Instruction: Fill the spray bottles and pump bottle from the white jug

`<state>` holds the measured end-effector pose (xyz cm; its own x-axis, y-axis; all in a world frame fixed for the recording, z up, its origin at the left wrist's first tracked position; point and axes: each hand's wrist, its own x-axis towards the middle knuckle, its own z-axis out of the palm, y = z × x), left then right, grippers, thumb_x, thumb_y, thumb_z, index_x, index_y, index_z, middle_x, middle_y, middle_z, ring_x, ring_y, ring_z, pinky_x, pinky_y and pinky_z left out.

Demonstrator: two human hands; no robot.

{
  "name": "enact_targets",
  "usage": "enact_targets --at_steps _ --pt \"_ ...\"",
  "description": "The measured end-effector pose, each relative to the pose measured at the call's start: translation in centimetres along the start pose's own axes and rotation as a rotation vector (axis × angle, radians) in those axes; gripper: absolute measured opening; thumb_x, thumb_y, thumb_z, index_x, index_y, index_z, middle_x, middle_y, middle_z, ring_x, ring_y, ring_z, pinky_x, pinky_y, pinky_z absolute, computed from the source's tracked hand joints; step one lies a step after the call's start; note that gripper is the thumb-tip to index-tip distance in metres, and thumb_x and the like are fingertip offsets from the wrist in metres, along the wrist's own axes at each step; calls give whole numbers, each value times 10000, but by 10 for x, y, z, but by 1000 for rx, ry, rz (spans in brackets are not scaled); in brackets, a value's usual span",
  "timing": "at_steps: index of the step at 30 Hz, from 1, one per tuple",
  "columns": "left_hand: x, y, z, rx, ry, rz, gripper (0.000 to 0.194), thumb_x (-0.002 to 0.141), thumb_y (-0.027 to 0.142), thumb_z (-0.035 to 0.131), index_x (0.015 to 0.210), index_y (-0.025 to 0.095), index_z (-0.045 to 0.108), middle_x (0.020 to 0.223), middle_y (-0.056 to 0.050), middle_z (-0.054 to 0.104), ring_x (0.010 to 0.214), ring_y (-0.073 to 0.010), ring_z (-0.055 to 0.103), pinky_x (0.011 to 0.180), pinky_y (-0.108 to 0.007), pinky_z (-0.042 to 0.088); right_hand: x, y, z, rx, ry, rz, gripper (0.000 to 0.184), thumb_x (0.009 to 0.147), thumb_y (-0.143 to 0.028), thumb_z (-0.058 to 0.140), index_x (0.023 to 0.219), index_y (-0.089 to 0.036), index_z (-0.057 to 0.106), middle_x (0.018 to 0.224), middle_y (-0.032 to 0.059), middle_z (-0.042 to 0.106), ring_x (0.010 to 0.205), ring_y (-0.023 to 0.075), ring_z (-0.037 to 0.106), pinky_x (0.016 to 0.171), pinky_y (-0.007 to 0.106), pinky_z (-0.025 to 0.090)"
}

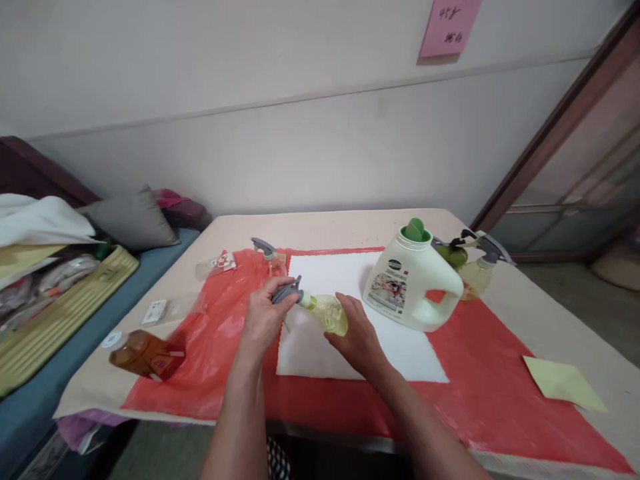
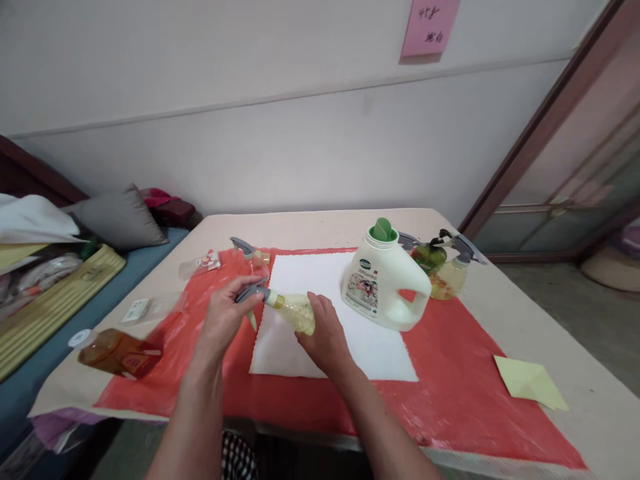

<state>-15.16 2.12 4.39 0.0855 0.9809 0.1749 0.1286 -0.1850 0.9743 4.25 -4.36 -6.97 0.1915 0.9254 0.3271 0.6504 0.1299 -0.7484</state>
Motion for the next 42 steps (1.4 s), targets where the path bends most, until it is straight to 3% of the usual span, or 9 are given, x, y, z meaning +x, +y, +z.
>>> enact_targets --at_steps 7,13,19,25,29,31,37,39,42 --pt "-2 -1 10 -29 -93 -30 298 630 294 846 914 216 800 901 -53 782 820 -209 703 773 -325 533 -3 -9 -23 78 -20 36 847 633 -190 701 1440 -236 445 1363 126 541 1283 325 500 1099 520 423" --pt "-1 0 -1 -85 -119 -40 352 667 308 862 998 206 799 943 -68 783 851 -196 702 781 -306 525 1 -15 -49 817 -91 439 752 463 -235 866 1128 -253 516 1191 59 650 1064 259 619 895 382 504" --pt "-2 -7 5 -146 -118 -43 373 674 303 875 1020 196 787 936 -59 779 846 -169 692 787 -280 516 -3 -15 -43 1065 -31 635 537 851 -739 510 1030 -233 523 1100 101 668 872 224 664 673 339 538" --pt "-2 -6 7 -253 12 -74 410 646 307 894 1020 186 776 901 -43 768 775 -142 672 744 -263 517 -1 -20 -65 1257 -188 532 806 646 -418 778 1368 -342 426 1483 110 491 1028 275 693 770 404 594" --pt "-1 -5 5 -301 18 -82 457 588 300 925 1002 173 779 854 -42 759 728 -141 663 689 -257 520 0 -17 -63 1155 -254 600 639 809 -698 606 1228 -221 540 962 99 692 641 198 680 508 275 506" --pt "-1 -5 6 -307 21 -101 490 555 299 940 998 166 779 832 -43 755 718 -144 663 670 -256 524 0 -15 -57 1126 -190 649 674 855 -774 490 1152 -176 582 914 114 683 626 178 660 485 251 481" --pt "-2 -3 14 -355 75 -132 472 554 306 939 975 167 778 856 -43 760 709 -131 662 667 -249 523 1 -23 -63 1199 -118 533 883 646 -481 823 1418 -378 407 1477 84 494 992 223 690 702 326 596" --pt "-2 -3 13 -352 68 -120 471 561 299 936 987 173 778 856 -40 760 714 -134 665 676 -252 526 1 -24 -67 1184 -166 512 858 613 -453 837 1372 -331 457 1325 94 612 876 218 707 640 312 579" --pt "-2 -5 13 -335 47 -104 475 564 295 934 996 174 780 872 -48 764 746 -151 678 690 -264 531 1 -21 -66 1143 -176 564 666 772 -708 633 1197 -198 578 950 109 713 626 188 663 487 264 484"
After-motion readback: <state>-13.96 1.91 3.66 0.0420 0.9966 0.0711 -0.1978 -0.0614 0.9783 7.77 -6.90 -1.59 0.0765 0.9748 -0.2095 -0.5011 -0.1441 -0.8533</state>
